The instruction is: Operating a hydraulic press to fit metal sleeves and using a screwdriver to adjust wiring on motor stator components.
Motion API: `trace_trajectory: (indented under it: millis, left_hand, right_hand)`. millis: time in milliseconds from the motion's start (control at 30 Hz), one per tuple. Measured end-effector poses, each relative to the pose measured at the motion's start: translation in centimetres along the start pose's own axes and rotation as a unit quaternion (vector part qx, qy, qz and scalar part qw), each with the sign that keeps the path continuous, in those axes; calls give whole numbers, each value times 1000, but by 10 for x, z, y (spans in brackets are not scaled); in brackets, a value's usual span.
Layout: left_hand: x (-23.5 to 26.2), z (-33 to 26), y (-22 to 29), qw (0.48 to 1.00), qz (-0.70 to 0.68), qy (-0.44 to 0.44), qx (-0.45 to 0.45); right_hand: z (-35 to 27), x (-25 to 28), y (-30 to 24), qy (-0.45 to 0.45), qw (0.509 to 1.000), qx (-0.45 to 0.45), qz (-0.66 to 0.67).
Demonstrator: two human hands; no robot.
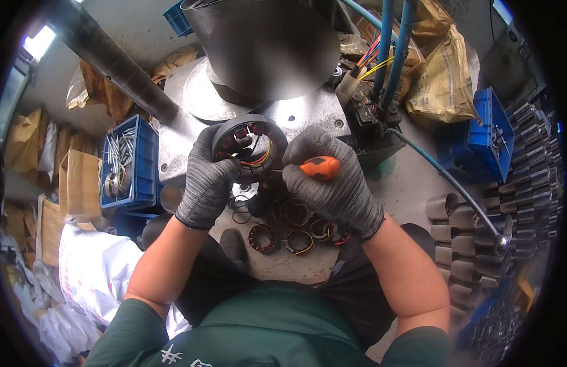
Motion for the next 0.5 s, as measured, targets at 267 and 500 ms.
trace_trajectory:
  millis: [267, 500]
  left_hand:
    - [-1, -1, 4, 998, -18, 15, 55]
    - [4, -1, 3, 998, -42, 1, 48]
  right_hand:
    - [0, -5, -3, -36, 989, 94, -110]
    - [4, -14, -10, -73, 965, 145, -205]
Point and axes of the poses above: each hand's wrist, its own z-axis towards the middle knuckle, its own x-axis out of the back of the hand, y = z × x, the point moved 2 cm from there along z, towards the middle knuckle, and after that the axes turned 14 degrees about -y, right-handed, at the moved point
